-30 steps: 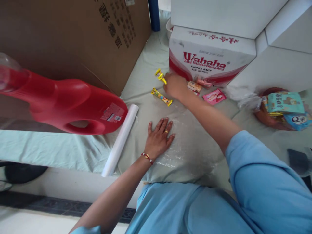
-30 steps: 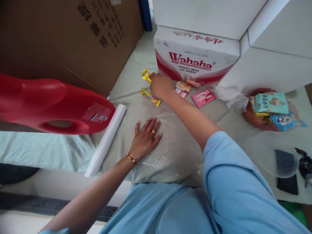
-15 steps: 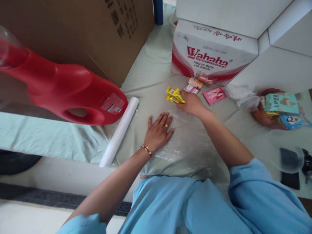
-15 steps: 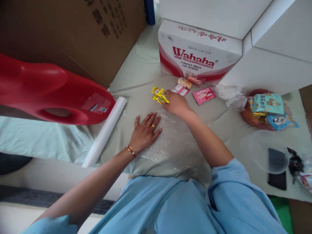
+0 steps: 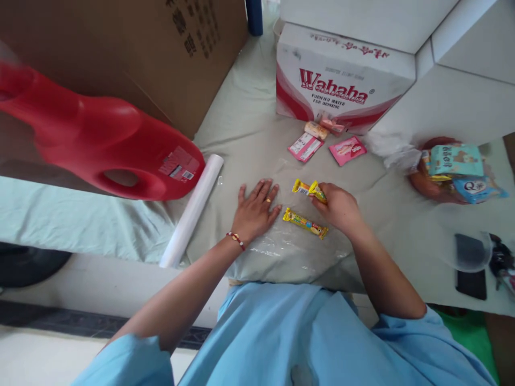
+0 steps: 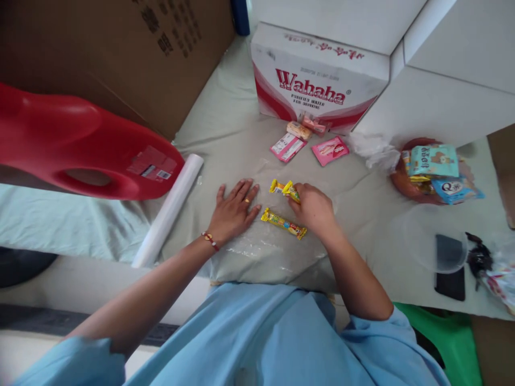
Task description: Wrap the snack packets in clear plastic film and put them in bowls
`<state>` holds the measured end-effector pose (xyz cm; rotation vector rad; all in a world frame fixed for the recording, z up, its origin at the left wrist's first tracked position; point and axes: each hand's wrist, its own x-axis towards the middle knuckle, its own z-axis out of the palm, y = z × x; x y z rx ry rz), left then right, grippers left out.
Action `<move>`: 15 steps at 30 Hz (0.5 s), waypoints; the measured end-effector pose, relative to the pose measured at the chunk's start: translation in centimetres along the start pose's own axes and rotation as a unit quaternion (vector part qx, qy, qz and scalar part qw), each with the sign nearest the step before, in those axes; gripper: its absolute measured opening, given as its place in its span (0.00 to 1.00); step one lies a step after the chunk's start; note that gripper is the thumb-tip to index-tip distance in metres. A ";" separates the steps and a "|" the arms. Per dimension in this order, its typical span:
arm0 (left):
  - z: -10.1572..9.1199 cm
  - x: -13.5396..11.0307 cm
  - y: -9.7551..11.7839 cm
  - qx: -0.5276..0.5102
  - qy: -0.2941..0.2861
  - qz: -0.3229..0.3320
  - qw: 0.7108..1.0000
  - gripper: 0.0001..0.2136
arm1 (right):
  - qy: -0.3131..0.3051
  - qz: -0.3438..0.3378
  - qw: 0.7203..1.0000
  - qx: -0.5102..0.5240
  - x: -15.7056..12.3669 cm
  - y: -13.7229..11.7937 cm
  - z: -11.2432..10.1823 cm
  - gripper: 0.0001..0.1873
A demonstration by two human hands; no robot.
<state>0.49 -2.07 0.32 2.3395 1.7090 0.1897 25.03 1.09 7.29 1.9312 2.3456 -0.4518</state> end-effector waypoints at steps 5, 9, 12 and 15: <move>0.0 0.0 0.1 0.003 -0.001 -0.005 1.000 0.29 | -0.015 -0.021 0.999 0.019 -2.1 0.3 1.1 0.17; 0.0 0.1 0.1 0.001 0.000 -0.004 1.000 0.29 | 0.027 -0.057 0.998 0.023 -3.3 0.2 2.7 0.19; -0.2 0.0 0.2 0.002 0.000 -0.003 1.000 0.29 | 0.083 -0.022 0.996 0.039 -3.8 -0.3 2.9 0.21; -0.7 -0.3 0.3 0.002 0.003 0.004 1.000 0.29 | 0.087 -0.027 0.995 0.045 -4.2 -1.2 2.1 0.20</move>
